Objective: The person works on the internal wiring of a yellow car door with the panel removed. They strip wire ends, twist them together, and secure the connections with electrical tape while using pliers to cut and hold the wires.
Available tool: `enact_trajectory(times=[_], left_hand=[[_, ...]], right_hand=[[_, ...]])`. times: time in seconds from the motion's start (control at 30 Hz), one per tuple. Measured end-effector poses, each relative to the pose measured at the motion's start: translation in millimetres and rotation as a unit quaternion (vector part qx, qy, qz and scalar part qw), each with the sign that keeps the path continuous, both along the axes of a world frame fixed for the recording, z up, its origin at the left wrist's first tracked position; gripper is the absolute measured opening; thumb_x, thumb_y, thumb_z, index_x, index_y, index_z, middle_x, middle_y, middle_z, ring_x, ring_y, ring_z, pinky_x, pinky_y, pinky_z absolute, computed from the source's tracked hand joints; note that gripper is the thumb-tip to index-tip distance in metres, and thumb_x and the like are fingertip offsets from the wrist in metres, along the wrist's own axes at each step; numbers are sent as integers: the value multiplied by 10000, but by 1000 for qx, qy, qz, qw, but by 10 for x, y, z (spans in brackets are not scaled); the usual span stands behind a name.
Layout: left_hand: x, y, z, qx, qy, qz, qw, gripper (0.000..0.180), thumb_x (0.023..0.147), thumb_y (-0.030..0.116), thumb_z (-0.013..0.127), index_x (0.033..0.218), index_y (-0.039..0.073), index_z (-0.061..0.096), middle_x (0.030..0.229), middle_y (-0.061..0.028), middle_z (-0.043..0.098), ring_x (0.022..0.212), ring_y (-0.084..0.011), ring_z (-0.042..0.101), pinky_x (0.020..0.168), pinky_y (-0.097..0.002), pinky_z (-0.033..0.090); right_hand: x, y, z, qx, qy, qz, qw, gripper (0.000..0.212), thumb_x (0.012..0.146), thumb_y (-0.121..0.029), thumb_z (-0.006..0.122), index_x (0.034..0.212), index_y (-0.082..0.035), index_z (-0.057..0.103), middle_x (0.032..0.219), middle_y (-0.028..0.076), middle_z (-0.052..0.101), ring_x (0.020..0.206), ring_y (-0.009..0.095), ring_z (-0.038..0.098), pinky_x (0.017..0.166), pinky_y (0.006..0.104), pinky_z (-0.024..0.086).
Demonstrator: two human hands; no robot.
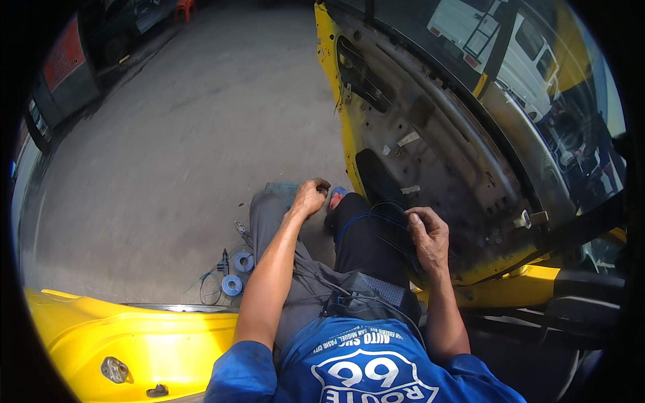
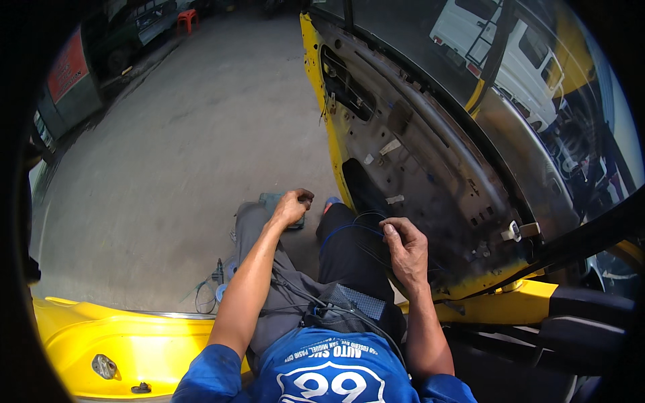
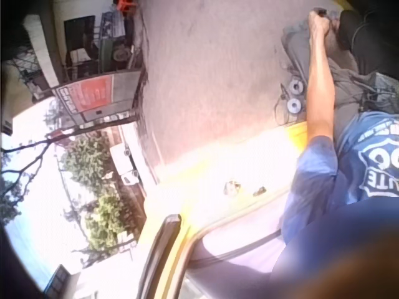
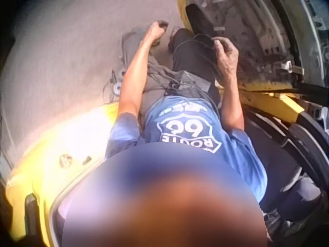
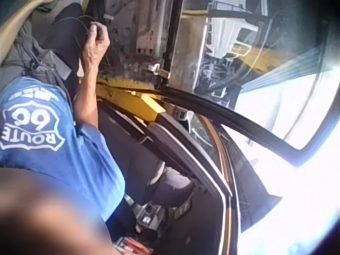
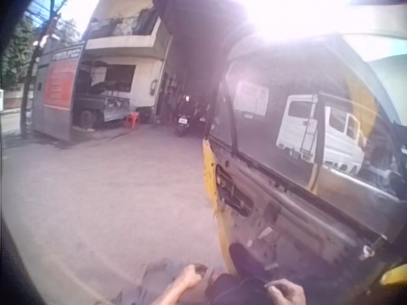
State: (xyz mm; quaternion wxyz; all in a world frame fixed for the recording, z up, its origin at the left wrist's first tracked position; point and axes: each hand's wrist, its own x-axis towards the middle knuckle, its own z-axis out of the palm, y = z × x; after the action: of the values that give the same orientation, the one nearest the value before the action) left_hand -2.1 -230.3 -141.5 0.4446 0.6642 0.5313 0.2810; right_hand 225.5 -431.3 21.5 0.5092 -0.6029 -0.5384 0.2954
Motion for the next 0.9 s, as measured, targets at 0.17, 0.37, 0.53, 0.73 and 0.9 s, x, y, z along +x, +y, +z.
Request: enact_trajectory(times=[0.17,0.37,0.53,0.73,0.9], left_hand=[[315,1274,429,162,-71,156,972,345,902,133,663,1219,16,735,1165,-209,753,1128,-377,709,1016,-433,542],[640,1927,681,168,-105,120,973,360,913,158,690,1228,-14,723,1147,-210,758,1021,-368,740,935,-424,558],[815,1957,836,-27,-289,58,955,329,919,113,676,1205,-43,725,971,-129,777,796,-254,757,758,-361,560],[861,1939,1116,-190,-476,-52,857,212,979,166,680,1165,66,673,1046,-31,726,933,-142,683,812,-288,510],[686,1957,1151,-168,-443,-59,878,163,987,192,699,1106,86,671,1007,-8,715,927,-130,678,814,-289,514]], right_hand=[[-91,54,-202,-88,-41,47,994,171,1006,-127,680,1072,12,756,838,30,711,746,90,617,683,264,506],[-18,713,-343,-124,-32,17,992,224,1008,-176,674,1097,15,749,884,64,730,793,121,640,733,283,500],[5,1581,-476,6,-84,10,996,236,985,-121,631,1133,33,730,1001,139,739,921,212,695,849,326,519],[-210,2400,-398,34,-35,-34,998,233,983,-127,629,1144,-2,742,995,166,764,886,243,731,828,333,544],[-387,2624,-326,133,-40,-91,986,202,978,-150,664,1080,2,748,942,190,757,818,262,737,749,355,543]])
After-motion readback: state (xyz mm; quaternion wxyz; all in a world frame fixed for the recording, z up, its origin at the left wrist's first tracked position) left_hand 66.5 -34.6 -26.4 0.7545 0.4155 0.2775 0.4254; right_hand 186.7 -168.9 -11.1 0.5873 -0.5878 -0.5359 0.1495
